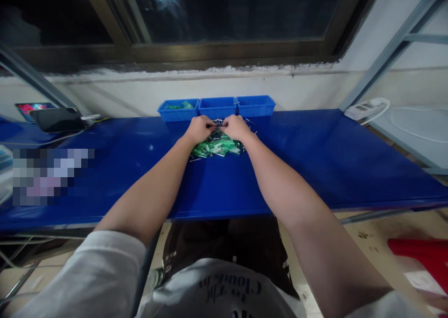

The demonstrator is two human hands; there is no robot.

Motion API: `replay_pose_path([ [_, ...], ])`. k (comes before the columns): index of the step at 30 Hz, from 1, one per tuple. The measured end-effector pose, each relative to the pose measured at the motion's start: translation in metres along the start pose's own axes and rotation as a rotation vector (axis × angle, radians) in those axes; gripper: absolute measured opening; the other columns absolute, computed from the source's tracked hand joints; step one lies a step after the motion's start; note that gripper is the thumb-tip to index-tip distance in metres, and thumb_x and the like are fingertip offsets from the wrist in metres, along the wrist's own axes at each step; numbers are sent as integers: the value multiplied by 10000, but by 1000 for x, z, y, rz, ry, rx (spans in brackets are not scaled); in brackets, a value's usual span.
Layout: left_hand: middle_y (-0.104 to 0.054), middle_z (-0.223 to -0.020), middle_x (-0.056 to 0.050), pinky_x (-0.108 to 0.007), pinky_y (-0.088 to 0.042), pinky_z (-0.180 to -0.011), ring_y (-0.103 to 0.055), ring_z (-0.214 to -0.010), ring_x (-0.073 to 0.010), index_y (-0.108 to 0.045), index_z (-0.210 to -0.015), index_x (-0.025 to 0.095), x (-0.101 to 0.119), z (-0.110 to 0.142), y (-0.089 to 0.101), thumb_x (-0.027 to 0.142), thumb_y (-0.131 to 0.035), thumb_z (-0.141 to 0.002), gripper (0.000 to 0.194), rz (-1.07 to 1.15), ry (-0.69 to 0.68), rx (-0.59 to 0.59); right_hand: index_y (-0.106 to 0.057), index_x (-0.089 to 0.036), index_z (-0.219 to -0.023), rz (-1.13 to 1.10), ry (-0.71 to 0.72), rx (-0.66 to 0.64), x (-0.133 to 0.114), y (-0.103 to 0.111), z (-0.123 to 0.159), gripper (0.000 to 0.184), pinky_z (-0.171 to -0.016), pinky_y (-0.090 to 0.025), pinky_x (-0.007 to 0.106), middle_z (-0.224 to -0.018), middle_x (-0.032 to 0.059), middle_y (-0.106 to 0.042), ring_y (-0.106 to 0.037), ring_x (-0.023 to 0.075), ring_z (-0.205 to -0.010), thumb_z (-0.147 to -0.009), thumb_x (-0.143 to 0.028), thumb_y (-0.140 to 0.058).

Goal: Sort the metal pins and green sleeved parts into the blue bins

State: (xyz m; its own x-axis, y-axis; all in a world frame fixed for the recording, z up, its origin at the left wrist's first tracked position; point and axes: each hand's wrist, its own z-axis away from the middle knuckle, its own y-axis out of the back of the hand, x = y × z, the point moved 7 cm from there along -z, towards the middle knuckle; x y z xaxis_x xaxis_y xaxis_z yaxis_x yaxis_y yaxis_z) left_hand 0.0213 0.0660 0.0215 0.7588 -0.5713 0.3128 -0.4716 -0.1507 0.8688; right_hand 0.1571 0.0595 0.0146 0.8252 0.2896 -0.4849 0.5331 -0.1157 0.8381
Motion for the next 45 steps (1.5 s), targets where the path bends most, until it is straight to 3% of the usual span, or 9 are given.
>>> replay_pose_path([
  [5, -750, -1093, -81, -345, -512, -982, -682, -1017, -241, -781, -1046, 175, 2, 1, 4, 62, -528, -788, 379, 26, 8, 28, -781, -179, -884, -3, 18, 22, 0, 0, 0, 151, -790, -507, 338, -870, 91, -764, -690, 236, -848, -810, -256, -674],
  [11, -747, -1093, -68, -340, -528, -964, -683, -1008, -225, -765, -1046, 173, 6, 1, 10, 51, -537, -774, 376, 99, 20, 81, -756, -168, -1060, 15, 103, 83, -10, 7, 3, 273, -847, -491, 334, -1027, 95, -760, -678, 243, -965, -822, -259, -659],
  [15, -750, -1079, -71, -345, -541, -934, -688, -978, -221, -751, -1032, 162, 10, 1, 11, 75, -568, -787, 318, 176, -2, 98, -769, -168, -992, 33, 172, 71, -20, 9, 5, 231, -860, -470, 336, -985, 84, -760, -665, 235, -925, -877, -261, -591],
  [22, -758, -1045, -66, -336, -547, -911, -691, -936, -208, -747, -1019, 157, 12, 2, 13, 150, -616, -808, 249, 240, -14, 141, -745, -147, -927, -37, 137, 156, -12, 13, 2, 221, -848, -468, 343, -922, 93, -756, -658, 228, -871, -894, -216, -538],
  [32, -776, -946, -53, -328, -546, -890, -702, -888, -200, -762, -945, 164, 8, 2, 15, 143, -639, -840, 163, 257, 26, 169, -744, -157, -863, -405, 148, 237, -8, 15, -1, 129, -820, -531, 368, -859, 65, -757, -690, 215, -816, -785, -199, -650],
  [38, -764, -1006, -70, -336, -567, -894, -706, -915, -197, -728, -1070, 150, 2, -1, 8, 121, -677, -814, 262, 335, 49, 161, -763, -156, -813, -531, 45, 280, 7, 18, -6, 142, -841, -547, 403, -809, 56, -754, -696, 226, -819, -749, -254, -682],
  [42, -738, -1108, -97, -375, -529, -982, -683, -1027, -233, -721, -1106, 138, -2, 0, 14, 91, -657, -811, 305, 221, 67, 210, -770, -142, -915, -613, -86, 386, 30, 20, -12, 230, -856, -565, 433, -844, 65, -754, -707, 239, -844, -725, -233, -679],
  [45, -715, -1161, -131, -395, -502, -1014, -658, -1094, -270, -719, -1124, 128, -10, 2, 19, 99, -620, -833, 309, 123, 179, 226, -757, -146, -1000, -668, -150, 483, 50, 23, -17, 310, -894, -568, 458, -952, 81, -759, -713, 256, -922, -711, -208, -664],
])
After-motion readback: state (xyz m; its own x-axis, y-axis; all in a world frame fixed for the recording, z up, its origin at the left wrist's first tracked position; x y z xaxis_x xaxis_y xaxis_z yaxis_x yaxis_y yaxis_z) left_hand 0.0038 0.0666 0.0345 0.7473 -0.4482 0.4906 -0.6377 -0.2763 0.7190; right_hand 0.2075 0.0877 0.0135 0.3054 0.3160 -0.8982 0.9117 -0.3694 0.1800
